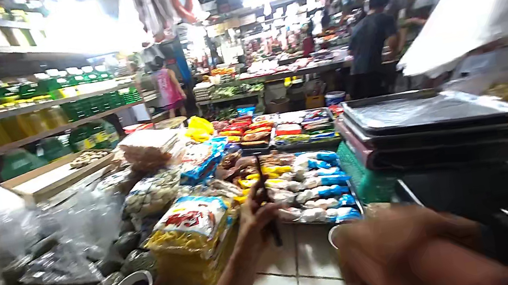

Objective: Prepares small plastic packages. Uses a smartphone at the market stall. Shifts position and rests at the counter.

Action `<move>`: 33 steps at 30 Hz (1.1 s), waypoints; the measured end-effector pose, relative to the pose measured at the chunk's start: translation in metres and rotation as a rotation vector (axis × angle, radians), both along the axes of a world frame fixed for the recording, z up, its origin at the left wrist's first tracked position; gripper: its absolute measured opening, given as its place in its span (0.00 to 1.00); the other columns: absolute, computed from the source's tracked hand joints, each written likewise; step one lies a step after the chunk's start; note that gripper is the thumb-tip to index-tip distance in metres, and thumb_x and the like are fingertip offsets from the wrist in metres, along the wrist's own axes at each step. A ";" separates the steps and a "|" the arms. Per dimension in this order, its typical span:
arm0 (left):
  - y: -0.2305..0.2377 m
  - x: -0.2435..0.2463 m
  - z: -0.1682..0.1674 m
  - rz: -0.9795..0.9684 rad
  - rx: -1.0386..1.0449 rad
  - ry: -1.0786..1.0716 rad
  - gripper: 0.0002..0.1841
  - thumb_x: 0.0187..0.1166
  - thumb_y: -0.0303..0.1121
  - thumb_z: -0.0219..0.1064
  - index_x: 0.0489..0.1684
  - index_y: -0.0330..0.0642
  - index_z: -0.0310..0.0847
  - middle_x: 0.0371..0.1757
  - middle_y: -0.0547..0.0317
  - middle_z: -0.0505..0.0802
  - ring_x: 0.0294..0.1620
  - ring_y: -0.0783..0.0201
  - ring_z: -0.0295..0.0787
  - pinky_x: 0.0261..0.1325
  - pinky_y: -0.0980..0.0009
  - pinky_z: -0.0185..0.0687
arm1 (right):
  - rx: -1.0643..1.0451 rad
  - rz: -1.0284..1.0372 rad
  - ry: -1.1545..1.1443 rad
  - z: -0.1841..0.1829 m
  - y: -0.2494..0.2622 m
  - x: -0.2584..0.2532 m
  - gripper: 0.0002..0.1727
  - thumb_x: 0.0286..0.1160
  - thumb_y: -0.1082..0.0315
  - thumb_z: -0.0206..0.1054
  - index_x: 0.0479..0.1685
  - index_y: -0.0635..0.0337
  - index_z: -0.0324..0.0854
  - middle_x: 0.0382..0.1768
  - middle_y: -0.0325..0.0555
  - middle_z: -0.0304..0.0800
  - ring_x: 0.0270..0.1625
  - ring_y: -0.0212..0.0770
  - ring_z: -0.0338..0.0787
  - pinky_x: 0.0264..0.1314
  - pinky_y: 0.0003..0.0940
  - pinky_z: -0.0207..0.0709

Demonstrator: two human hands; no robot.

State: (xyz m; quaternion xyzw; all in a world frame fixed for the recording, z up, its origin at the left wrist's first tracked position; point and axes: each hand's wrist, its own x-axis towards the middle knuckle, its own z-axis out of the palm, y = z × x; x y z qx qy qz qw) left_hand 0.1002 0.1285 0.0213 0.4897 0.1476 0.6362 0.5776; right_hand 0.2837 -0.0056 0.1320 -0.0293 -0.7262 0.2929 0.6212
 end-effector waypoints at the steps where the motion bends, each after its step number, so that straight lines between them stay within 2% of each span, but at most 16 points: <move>1: 0.005 -0.002 -0.008 0.046 -0.035 -0.027 0.53 0.54 0.51 0.87 0.81 0.42 0.60 0.41 0.64 0.90 0.31 0.71 0.88 0.34 0.73 0.89 | -0.001 -0.349 -0.163 -0.017 0.031 -0.010 0.18 0.86 0.53 0.63 0.40 0.60 0.85 0.30 0.39 0.88 0.29 0.28 0.86 0.31 0.24 0.83; 2: 0.009 -0.005 -0.014 0.115 -0.065 -0.044 0.53 0.54 0.52 0.87 0.79 0.42 0.57 0.39 0.64 0.88 0.30 0.71 0.88 0.34 0.72 0.90 | -0.067 -0.616 -0.401 -0.038 0.054 -0.018 0.25 0.79 0.46 0.69 0.52 0.62 0.87 0.38 0.47 0.91 0.34 0.36 0.89 0.35 0.33 0.85; 3: 0.010 -0.006 -0.018 0.205 -0.094 -0.045 0.50 0.58 0.48 0.86 0.78 0.40 0.56 0.39 0.62 0.86 0.30 0.70 0.87 0.35 0.71 0.90 | -0.199 -0.710 -0.639 -0.061 0.066 -0.025 0.39 0.72 0.38 0.72 0.70 0.63 0.81 0.51 0.55 0.91 0.46 0.48 0.93 0.47 0.47 0.89; 4: 0.008 -0.005 -0.018 0.331 -0.128 -0.021 0.46 0.61 0.42 0.82 0.77 0.36 0.56 0.40 0.59 0.88 0.32 0.69 0.89 0.38 0.69 0.92 | -0.324 -0.663 -0.758 -0.084 0.074 -0.032 0.47 0.68 0.39 0.75 0.82 0.64 0.71 0.61 0.61 0.89 0.54 0.54 0.93 0.57 0.54 0.87; 5: 0.007 -0.003 -0.018 0.426 -0.150 -0.007 0.44 0.62 0.35 0.80 0.78 0.34 0.54 0.44 0.55 0.89 0.37 0.67 0.92 0.43 0.67 0.94 | -0.397 -0.573 -0.728 -0.108 0.081 -0.039 0.49 0.69 0.46 0.78 0.86 0.65 0.64 0.63 0.61 0.88 0.54 0.52 0.93 0.58 0.51 0.88; 7: 0.007 0.002 -0.023 0.523 -0.158 0.028 0.47 0.62 0.27 0.82 0.81 0.32 0.50 0.53 0.47 0.88 0.46 0.63 0.93 0.50 0.63 0.94 | -0.472 -0.467 -0.477 -0.145 0.093 -0.050 0.38 0.74 0.65 0.72 0.84 0.69 0.64 0.56 0.57 0.92 0.47 0.46 0.96 0.51 0.45 0.92; 9: 0.003 0.010 -0.036 0.549 -0.105 0.102 0.44 0.68 0.28 0.79 0.82 0.29 0.52 0.58 0.45 0.88 0.53 0.63 0.92 0.56 0.65 0.92 | -0.603 -0.408 -0.292 -0.159 0.098 -0.053 0.29 0.76 0.74 0.64 0.79 0.68 0.66 0.57 0.54 0.91 0.50 0.43 0.96 0.52 0.43 0.94; 11: -0.002 0.010 -0.046 0.485 -0.008 0.189 0.32 0.87 0.36 0.59 0.84 0.26 0.52 0.65 0.48 0.86 0.61 0.69 0.88 0.67 0.70 0.86 | -0.780 -0.293 -0.116 -0.157 0.095 -0.054 0.27 0.81 0.77 0.59 0.80 0.69 0.61 0.60 0.57 0.88 0.50 0.46 0.97 0.50 0.45 0.96; 12: -0.002 0.006 -0.049 0.410 0.029 0.208 0.28 0.94 0.39 0.46 0.85 0.27 0.53 0.68 0.50 0.85 0.65 0.71 0.85 0.71 0.70 0.83 | -0.858 -0.203 -0.005 -0.156 0.092 -0.054 0.28 0.83 0.79 0.55 0.82 0.68 0.56 0.60 0.59 0.87 0.48 0.51 0.97 0.48 0.49 0.97; 13: -0.002 0.000 -0.052 0.326 0.056 0.205 0.27 0.95 0.40 0.39 0.84 0.28 0.57 0.65 0.56 0.88 0.63 0.72 0.87 0.69 0.70 0.84 | -0.925 -0.096 0.105 -0.155 0.089 -0.054 0.28 0.86 0.79 0.52 0.84 0.65 0.51 0.61 0.62 0.86 0.48 0.56 0.97 0.48 0.54 0.96; 15: 0.001 -0.009 -0.058 0.164 0.054 0.184 0.23 0.94 0.41 0.42 0.73 0.33 0.71 0.53 0.62 0.95 0.53 0.71 0.93 0.60 0.68 0.89 | -1.001 0.049 0.256 -0.157 0.084 -0.052 0.27 0.89 0.77 0.49 0.84 0.59 0.48 0.61 0.65 0.85 0.49 0.62 0.96 0.50 0.58 0.93; 17: 0.003 -0.010 -0.064 0.018 0.018 0.150 0.19 0.94 0.39 0.47 0.66 0.37 0.79 0.49 0.62 0.96 0.50 0.69 0.94 0.58 0.66 0.91 | -1.008 0.065 0.297 -0.161 0.082 -0.050 0.26 0.89 0.77 0.48 0.83 0.58 0.48 0.59 0.64 0.85 0.47 0.61 0.96 0.48 0.56 0.94; 21: -0.001 -0.009 -0.061 -0.122 -0.081 0.061 0.17 0.93 0.30 0.46 0.72 0.35 0.73 0.53 0.56 0.95 0.52 0.65 0.94 0.58 0.64 0.92 | -1.010 0.005 0.324 -0.164 0.082 -0.049 0.26 0.90 0.71 0.53 0.82 0.59 0.50 0.59 0.63 0.86 0.50 0.58 0.96 0.49 0.53 0.94; 24: -0.001 -0.006 -0.060 -0.113 -0.112 0.046 0.18 0.93 0.27 0.45 0.76 0.32 0.68 0.56 0.52 0.93 0.54 0.62 0.94 0.61 0.61 0.91 | -0.995 -0.094 0.331 -0.165 0.083 -0.051 0.27 0.86 0.78 0.57 0.80 0.61 0.53 0.60 0.63 0.85 0.50 0.59 0.96 0.47 0.54 0.95; 27: -0.003 -0.003 -0.057 -0.097 -0.152 0.044 0.18 0.93 0.26 0.45 0.77 0.32 0.67 0.57 0.51 0.92 0.54 0.62 0.93 0.60 0.62 0.91 | -0.965 -0.112 0.326 -0.167 0.085 -0.050 0.27 0.86 0.77 0.58 0.81 0.61 0.54 0.62 0.63 0.84 0.52 0.60 0.95 0.47 0.56 0.95; 33: -0.004 -0.001 -0.058 -0.145 -0.166 0.016 0.18 0.93 0.27 0.45 0.77 0.35 0.67 0.56 0.52 0.93 0.53 0.62 0.94 0.56 0.63 0.93 | -0.959 -0.146 0.315 -0.167 0.085 -0.049 0.26 0.87 0.77 0.56 0.80 0.59 0.53 0.58 0.60 0.86 0.46 0.56 0.97 0.41 0.50 0.95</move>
